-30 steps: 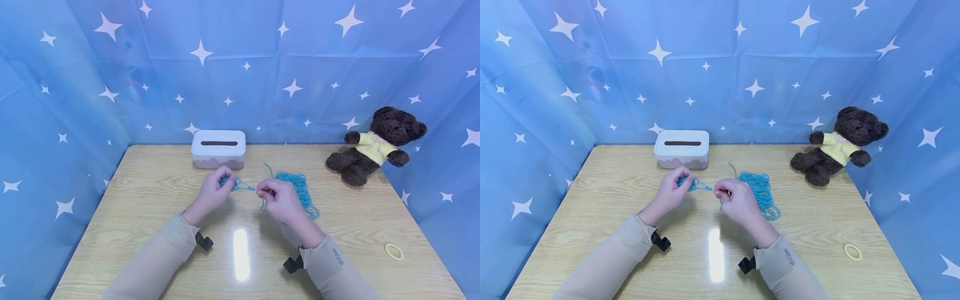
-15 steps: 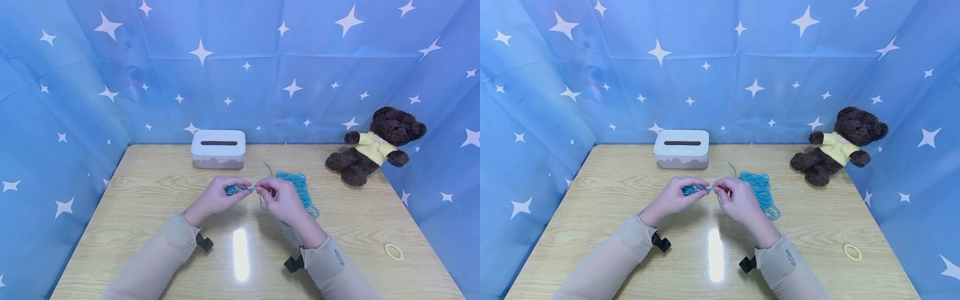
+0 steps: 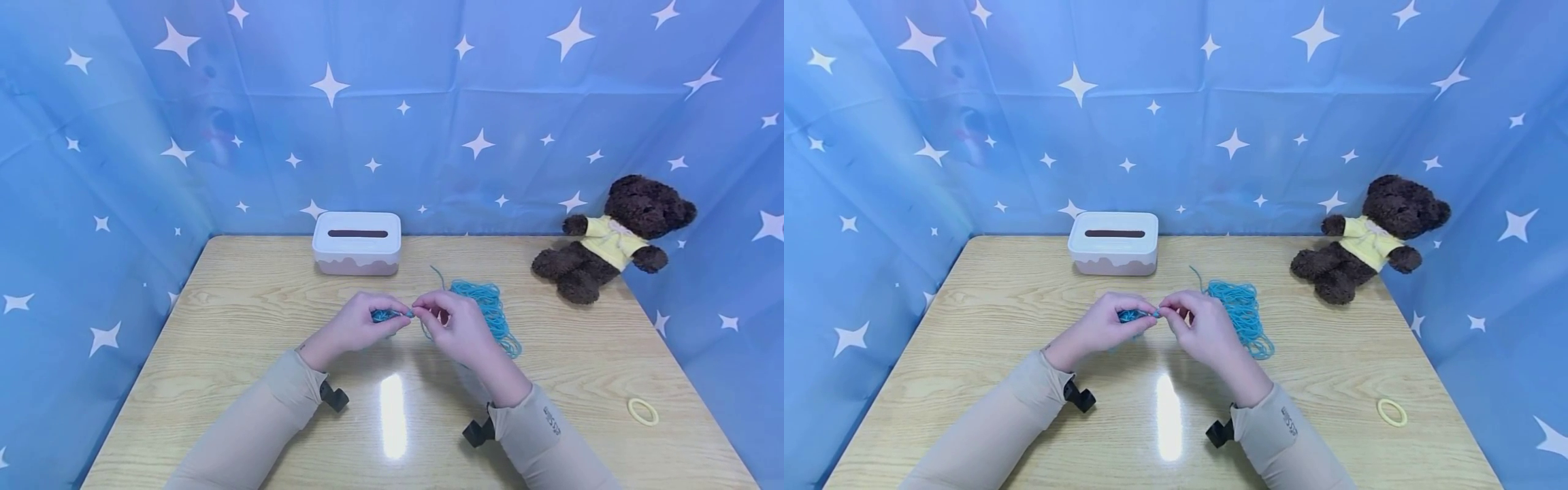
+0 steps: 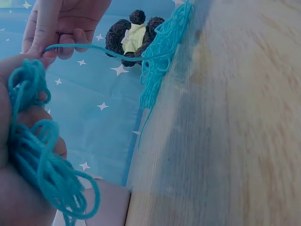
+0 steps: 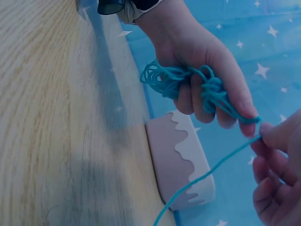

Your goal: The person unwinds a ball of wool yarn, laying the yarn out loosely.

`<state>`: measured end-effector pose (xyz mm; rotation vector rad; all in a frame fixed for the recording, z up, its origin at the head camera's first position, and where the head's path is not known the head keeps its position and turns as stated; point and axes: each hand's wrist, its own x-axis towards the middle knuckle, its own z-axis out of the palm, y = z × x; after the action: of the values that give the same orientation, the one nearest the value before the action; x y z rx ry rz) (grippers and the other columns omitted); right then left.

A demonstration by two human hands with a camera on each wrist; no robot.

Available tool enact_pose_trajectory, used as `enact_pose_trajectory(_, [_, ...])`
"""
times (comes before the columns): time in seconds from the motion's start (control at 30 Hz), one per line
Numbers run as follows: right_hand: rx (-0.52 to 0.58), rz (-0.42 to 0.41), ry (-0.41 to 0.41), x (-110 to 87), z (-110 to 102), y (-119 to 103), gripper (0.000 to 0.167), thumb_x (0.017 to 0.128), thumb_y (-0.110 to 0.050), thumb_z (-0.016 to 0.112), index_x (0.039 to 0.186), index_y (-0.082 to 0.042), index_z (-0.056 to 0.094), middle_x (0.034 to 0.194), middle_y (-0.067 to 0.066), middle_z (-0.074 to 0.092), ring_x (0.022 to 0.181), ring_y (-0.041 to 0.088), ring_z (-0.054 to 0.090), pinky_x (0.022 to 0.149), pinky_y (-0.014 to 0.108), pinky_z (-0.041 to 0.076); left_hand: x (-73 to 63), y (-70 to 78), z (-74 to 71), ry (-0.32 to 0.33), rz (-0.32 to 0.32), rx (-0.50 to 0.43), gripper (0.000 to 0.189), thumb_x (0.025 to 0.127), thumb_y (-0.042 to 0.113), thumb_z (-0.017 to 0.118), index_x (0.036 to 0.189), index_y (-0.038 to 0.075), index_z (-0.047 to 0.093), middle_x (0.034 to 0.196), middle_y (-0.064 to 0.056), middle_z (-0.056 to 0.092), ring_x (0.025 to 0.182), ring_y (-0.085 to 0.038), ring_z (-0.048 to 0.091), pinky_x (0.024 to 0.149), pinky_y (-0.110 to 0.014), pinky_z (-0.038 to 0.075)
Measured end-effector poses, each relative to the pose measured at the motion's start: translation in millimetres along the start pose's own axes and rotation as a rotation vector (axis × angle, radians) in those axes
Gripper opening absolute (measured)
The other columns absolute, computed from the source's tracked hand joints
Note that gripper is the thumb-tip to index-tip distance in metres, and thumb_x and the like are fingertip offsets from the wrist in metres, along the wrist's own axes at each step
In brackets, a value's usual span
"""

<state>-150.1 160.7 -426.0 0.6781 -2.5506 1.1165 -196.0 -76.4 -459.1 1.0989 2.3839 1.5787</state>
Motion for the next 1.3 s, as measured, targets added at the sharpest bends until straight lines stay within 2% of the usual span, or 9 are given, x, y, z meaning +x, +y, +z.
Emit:
enact_pose_trajectory(0.2, [0.002, -0.005, 0.004, -0.6, -1.0, 0.1, 0.005, 0.104, -0.015, 0.077, 0.107, -0.015, 0.081, 0.086, -0.006, 0.074, 0.070, 0.005, 0.053, 0.062, 0.024, 0.048, -0.6, -0.6, 0.5, 0.077, -0.060, -0.035, 0.012, 0.102, 0.020, 0.080, 0.111, 0.014, 0.084, 0.103, -0.003, 0.084, 0.085, -0.007, 0.073, 0.079, -0.025, 0.063])
enact_pose_trajectory(0.33, [0.013, 0.019, -0.026, -0.4, -0.9, -0.9, 0.006, 0.104, -0.016, 0.077, 0.109, -0.015, 0.081, 0.085, -0.007, 0.073, 0.070, 0.006, 0.054, 0.062, 0.024, 0.049, -0.6, -0.8, 0.1, 0.100, -0.033, -0.030, 0.013, 0.102, 0.015, 0.078, 0.112, 0.011, 0.085, 0.105, -0.005, 0.083, 0.086, -0.008, 0.073, 0.081, -0.025, 0.063])
enact_pose_trajectory(0.5, [0.028, 0.057, -0.070, -0.3, 3.3, -1.9, 0.011, 0.102, -0.022, 0.081, 0.111, -0.017, 0.081, 0.087, -0.007, 0.075, 0.071, 0.006, 0.058, 0.063, 0.024, 0.052, -1.0, 1.2, 0.9, 0.091, -0.009, 0.013, 0.011, 0.102, 0.014, 0.078, 0.110, 0.011, 0.085, 0.106, -0.005, 0.085, 0.090, -0.005, 0.074, 0.083, -0.025, 0.064])
enact_pose_trajectory(0.63, [0.021, 0.070, -0.065, -0.6, 4.2, -2.8, 0.009, 0.101, -0.019, 0.081, 0.109, -0.015, 0.081, 0.088, -0.005, 0.078, 0.073, 0.007, 0.060, 0.065, 0.024, 0.052, -1.4, 3.5, 1.3, 0.103, -0.001, 0.012, 0.009, 0.102, 0.015, 0.078, 0.108, 0.011, 0.084, 0.103, -0.005, 0.084, 0.087, -0.006, 0.073, 0.081, -0.024, 0.063])
enact_pose_trajectory(0.8, [0.051, 0.081, -0.055, -1.3, 3.8, -3.2, 0.011, 0.096, -0.013, 0.080, 0.107, -0.014, 0.079, 0.086, -0.006, 0.077, 0.076, 0.010, 0.063, 0.068, 0.024, 0.052, -0.6, 3.3, 2.7, 0.091, 0.048, 0.026, 0.007, 0.101, 0.014, 0.078, 0.107, 0.011, 0.082, 0.102, -0.004, 0.083, 0.088, -0.007, 0.073, 0.081, -0.025, 0.063])
enact_pose_trajectory(1.0, [0.072, 0.027, -0.052, -2.1, 3.1, -3.0, 0.010, 0.094, -0.012, 0.080, 0.105, -0.014, 0.080, 0.087, -0.006, 0.078, 0.078, 0.015, 0.066, 0.070, 0.025, 0.053, 0.2, 2.1, 3.6, 0.075, 0.098, 0.038, 0.005, 0.100, 0.013, 0.080, 0.104, 0.013, 0.082, 0.101, -0.002, 0.083, 0.091, -0.008, 0.074, 0.085, -0.027, 0.063])
enact_pose_trajectory(1.17, [0.031, -0.009, -0.081, -2.5, 2.0, -1.3, 0.009, 0.090, -0.010, 0.073, 0.096, -0.015, 0.076, 0.082, -0.008, 0.073, 0.076, 0.010, 0.065, 0.070, 0.025, 0.053, 0.6, 0.9, 5.6, 0.061, 0.199, 0.068, 0.006, 0.100, 0.010, 0.078, 0.103, 0.014, 0.081, 0.098, 0.000, 0.081, 0.091, -0.009, 0.073, 0.086, -0.027, 0.062])
enact_pose_trajectory(1.23, [0.015, -0.021, -0.094, -2.5, 1.3, -0.9, 0.008, 0.088, -0.010, 0.071, 0.094, -0.016, 0.074, 0.082, -0.008, 0.072, 0.076, 0.011, 0.066, 0.072, 0.028, 0.055, 0.7, 0.8, 6.4, 0.067, 0.233, 0.075, 0.006, 0.100, 0.009, 0.077, 0.103, 0.013, 0.080, 0.098, -0.001, 0.081, 0.089, -0.009, 0.072, 0.084, -0.027, 0.062])
enact_pose_trajectory(1.3, [0.017, -0.030, -0.098, -2.5, 0.0, -1.0, 0.008, 0.087, -0.010, 0.070, 0.092, -0.016, 0.072, 0.082, -0.007, 0.072, 0.077, 0.014, 0.067, 0.072, 0.031, 0.057, 0.7, 0.4, 5.8, 0.094, 0.229, 0.070, 0.006, 0.101, 0.009, 0.076, 0.102, 0.013, 0.080, 0.096, -0.002, 0.081, 0.087, -0.009, 0.072, 0.081, -0.026, 0.062])
